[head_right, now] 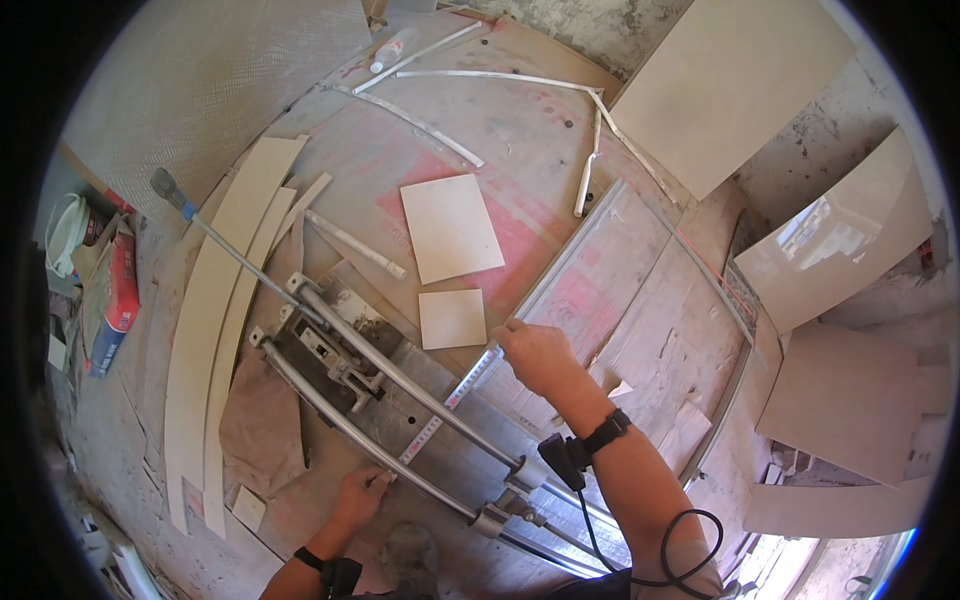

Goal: The recorder measures, cuts, and installs large wall tiles in a renovation area.

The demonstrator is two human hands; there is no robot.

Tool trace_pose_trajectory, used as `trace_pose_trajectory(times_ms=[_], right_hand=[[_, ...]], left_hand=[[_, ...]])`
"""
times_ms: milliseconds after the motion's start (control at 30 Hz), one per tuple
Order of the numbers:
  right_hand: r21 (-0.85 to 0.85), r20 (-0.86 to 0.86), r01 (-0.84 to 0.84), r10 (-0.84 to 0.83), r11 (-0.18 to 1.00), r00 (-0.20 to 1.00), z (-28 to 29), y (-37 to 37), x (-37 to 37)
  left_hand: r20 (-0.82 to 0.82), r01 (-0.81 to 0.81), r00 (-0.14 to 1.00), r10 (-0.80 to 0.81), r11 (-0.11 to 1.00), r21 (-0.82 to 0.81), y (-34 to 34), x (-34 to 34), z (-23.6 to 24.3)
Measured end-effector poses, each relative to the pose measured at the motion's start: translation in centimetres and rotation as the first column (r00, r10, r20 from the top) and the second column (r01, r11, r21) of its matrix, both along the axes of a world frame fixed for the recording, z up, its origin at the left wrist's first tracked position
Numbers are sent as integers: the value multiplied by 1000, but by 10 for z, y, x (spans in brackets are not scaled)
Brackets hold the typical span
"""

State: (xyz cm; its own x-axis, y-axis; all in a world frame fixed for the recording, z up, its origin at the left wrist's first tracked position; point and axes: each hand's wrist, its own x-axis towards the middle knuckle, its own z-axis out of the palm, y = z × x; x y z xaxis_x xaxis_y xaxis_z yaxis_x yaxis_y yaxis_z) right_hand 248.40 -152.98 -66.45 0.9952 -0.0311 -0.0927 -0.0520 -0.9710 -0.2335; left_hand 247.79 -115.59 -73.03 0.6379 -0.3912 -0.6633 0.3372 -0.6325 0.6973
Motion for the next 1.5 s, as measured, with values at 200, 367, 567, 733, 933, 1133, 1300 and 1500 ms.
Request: trace_pose_trajectory(times_ms=[200,367,567,733,933,1133,1300,1500], right_hand=[[-31,-10,0,0,1000,1000,-2,3,1],[-44,24,46,-45,998,999,-11,2,-1],[-4,145,39,-38,999,989,-20,-1,-1],[-6,146,39,-38,999,989,-27,0,-4],[-80,154,17,-5,997,988,-34,0,-7],[-64,197,114,-99,991,975,-40,11,-5],[-22,86,290,-287,957,954,-30,26,-4],[38,-168,663,-650,747,742,41,14,-23]], left_hand=[[-19,4,1000,-3,1000,8,1,0,-1],[26,47,999,-47,999,22,1,1,-1],[50,37,998,-37,999,-5,3,0,-7],[76,70,995,-72,997,29,1,1,-3],[6,42,999,-42,999,24,-2,3,1],[21,27,999,-27,1000,-1,7,1,-8],[58,79,995,-80,997,23,4,5,0],[-155,43,987,-49,998,-46,-7,-1,-10]])
